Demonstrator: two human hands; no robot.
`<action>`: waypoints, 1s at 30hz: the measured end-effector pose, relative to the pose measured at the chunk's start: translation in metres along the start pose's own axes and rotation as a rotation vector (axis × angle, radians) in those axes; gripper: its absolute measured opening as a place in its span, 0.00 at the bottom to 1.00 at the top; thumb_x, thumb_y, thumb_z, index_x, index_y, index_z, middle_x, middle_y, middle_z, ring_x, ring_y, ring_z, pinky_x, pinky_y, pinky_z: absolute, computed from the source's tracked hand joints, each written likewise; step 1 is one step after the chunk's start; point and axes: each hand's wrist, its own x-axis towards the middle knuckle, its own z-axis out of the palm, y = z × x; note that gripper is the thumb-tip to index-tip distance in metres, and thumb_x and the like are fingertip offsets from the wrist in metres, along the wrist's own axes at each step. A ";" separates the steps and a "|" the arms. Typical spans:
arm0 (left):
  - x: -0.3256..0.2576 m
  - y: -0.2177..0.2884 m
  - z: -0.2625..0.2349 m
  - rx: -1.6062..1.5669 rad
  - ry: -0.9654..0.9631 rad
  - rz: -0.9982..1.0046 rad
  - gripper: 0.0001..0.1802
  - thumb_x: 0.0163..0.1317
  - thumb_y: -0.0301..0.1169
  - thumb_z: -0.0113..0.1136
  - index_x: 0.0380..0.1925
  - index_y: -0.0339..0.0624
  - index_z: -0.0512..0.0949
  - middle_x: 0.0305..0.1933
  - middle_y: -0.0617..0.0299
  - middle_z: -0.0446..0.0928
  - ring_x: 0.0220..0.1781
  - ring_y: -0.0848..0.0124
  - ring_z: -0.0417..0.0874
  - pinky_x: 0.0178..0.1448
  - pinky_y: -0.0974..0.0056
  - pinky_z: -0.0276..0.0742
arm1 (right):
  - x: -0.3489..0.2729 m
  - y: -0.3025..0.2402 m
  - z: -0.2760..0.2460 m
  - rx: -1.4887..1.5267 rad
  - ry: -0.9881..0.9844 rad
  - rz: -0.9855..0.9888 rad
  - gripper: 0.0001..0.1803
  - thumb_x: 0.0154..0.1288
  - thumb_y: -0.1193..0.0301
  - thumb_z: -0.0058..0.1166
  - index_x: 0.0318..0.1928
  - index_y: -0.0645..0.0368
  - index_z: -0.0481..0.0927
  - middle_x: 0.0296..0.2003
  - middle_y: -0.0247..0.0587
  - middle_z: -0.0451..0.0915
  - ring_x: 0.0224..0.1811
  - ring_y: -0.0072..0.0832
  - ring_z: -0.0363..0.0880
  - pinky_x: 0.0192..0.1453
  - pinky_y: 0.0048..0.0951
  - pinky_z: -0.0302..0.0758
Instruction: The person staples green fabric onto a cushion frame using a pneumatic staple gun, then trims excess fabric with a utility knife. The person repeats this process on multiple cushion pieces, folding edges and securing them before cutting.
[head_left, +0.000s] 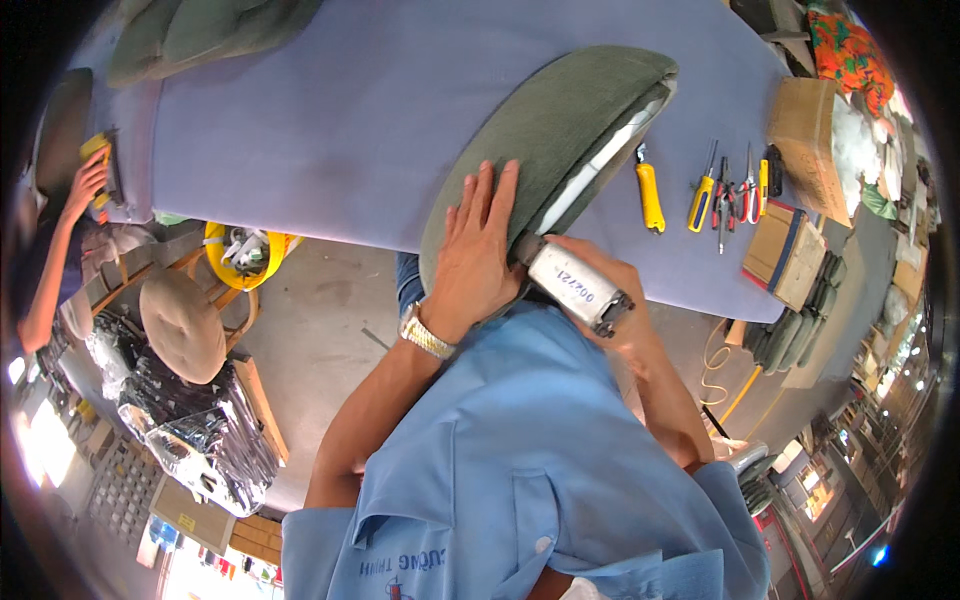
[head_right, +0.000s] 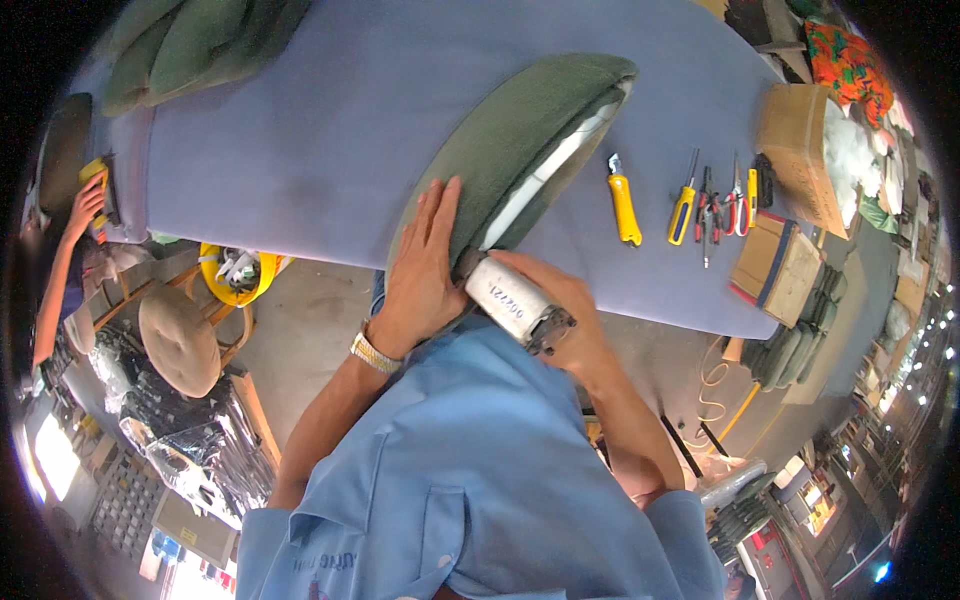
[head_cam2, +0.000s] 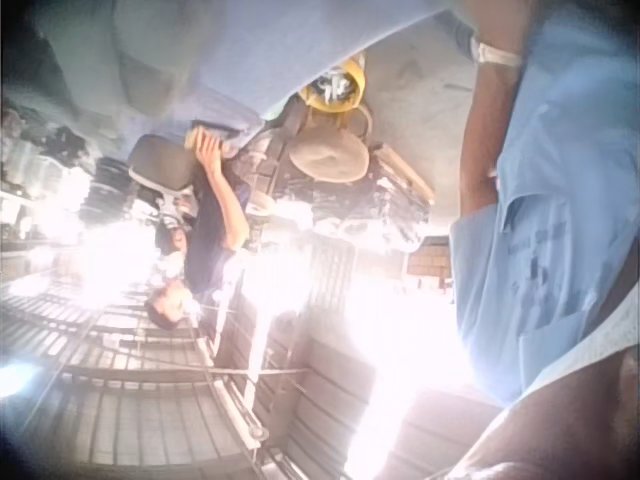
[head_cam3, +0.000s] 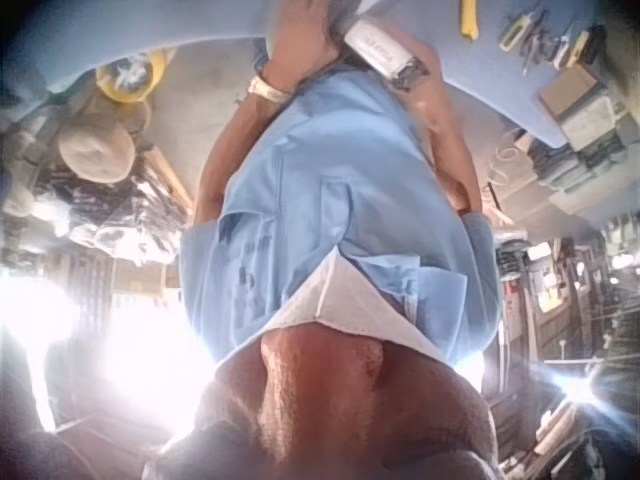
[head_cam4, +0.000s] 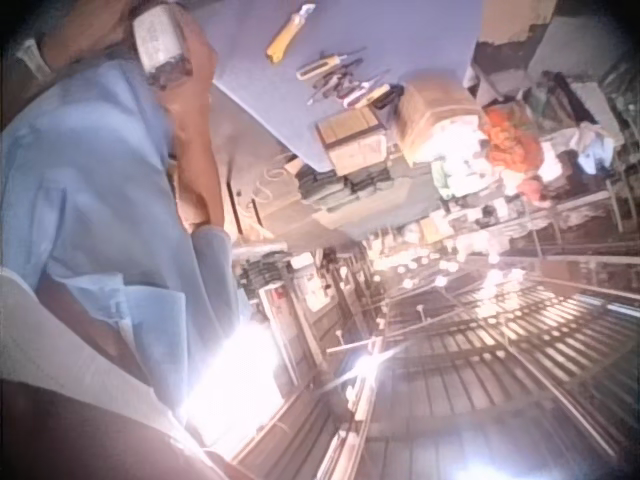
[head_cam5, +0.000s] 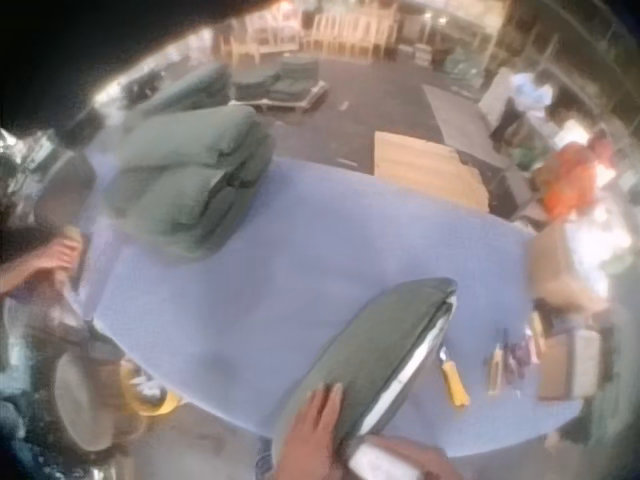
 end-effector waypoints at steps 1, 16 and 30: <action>0.000 -0.009 -0.008 -0.169 -0.079 0.047 0.65 0.51 0.32 0.78 0.83 0.42 0.44 0.85 0.41 0.48 0.87 0.44 0.48 0.84 0.39 0.52 | 0.000 0.001 0.001 0.001 0.013 -0.039 0.38 0.51 0.74 0.67 0.67 0.59 0.78 0.57 0.47 0.85 0.57 0.33 0.85 0.63 0.30 0.77; -0.026 -0.010 -0.005 0.008 -0.039 -0.110 0.54 0.61 0.34 0.69 0.80 0.31 0.46 0.84 0.34 0.50 0.84 0.40 0.55 0.80 0.43 0.64 | -0.005 0.008 0.008 -0.088 0.059 -0.094 0.43 0.47 0.69 0.72 0.69 0.58 0.78 0.59 0.50 0.84 0.60 0.42 0.85 0.66 0.34 0.76; -0.031 -0.009 0.001 0.092 0.004 -0.105 0.55 0.57 0.31 0.72 0.79 0.30 0.50 0.82 0.36 0.55 0.82 0.42 0.62 0.76 0.43 0.71 | -0.006 -0.002 0.000 -0.009 -0.064 0.028 0.46 0.43 0.70 0.71 0.70 0.57 0.77 0.61 0.51 0.84 0.62 0.41 0.85 0.67 0.35 0.77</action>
